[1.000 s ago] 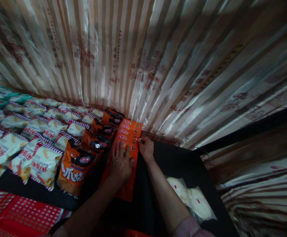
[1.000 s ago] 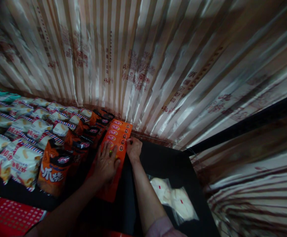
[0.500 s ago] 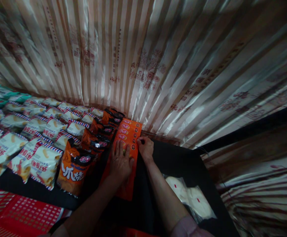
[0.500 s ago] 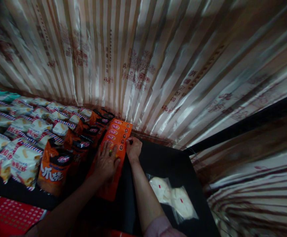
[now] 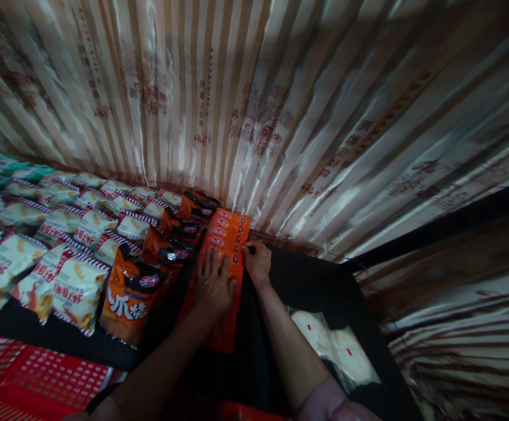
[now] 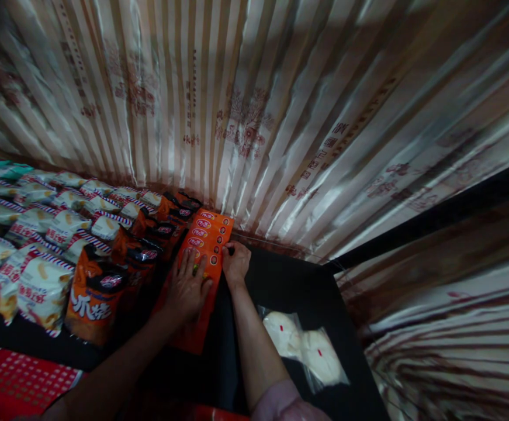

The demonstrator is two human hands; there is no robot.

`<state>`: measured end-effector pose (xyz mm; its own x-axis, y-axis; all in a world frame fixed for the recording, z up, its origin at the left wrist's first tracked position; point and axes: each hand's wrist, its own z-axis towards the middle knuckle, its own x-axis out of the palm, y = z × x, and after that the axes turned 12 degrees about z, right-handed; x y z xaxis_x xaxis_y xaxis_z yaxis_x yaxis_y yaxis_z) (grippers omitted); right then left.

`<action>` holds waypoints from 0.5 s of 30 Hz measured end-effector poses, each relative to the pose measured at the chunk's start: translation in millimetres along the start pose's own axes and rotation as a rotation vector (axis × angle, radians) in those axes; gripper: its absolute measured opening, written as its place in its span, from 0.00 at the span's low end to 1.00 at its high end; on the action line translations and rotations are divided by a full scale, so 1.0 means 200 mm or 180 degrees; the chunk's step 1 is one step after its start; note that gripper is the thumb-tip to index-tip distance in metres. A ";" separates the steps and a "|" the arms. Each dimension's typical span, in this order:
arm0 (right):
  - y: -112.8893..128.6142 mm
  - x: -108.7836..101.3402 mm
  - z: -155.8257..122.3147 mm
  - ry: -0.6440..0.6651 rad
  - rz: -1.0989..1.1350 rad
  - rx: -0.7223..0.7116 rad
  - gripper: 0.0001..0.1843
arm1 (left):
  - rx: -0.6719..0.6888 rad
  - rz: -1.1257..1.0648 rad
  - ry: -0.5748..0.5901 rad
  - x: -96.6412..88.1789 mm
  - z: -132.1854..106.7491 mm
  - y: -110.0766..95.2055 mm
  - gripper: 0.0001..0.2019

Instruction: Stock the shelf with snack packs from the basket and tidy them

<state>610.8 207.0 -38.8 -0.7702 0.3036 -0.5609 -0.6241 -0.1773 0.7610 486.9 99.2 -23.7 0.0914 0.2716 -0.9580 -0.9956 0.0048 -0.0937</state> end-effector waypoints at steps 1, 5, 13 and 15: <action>0.00 0.00 0.00 -0.0008 -0.0004 0.0012 0.08 | 0.0008 0.0004 -0.0004 0.00 0.00 0.00 0.28; 0.00 0.00 0.00 -0.0016 -0.0004 0.0058 0.08 | 0.0074 0.0005 -0.0101 0.01 0.00 0.01 0.28; 0.00 -0.03 0.00 -0.0065 0.0539 0.0185 0.16 | 0.0230 -0.0026 -0.0113 0.01 -0.01 0.00 0.26; 0.00 -0.06 -0.02 -0.0117 0.0808 0.0241 0.20 | 0.0221 -0.0043 -0.0138 0.01 -0.01 0.00 0.26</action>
<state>619.5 200.5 -33.1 -0.8947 0.2924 -0.3377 -0.3987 -0.1820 0.8989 486.8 96.9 -26.3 0.1055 0.3125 -0.9441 -0.9934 0.0752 -0.0861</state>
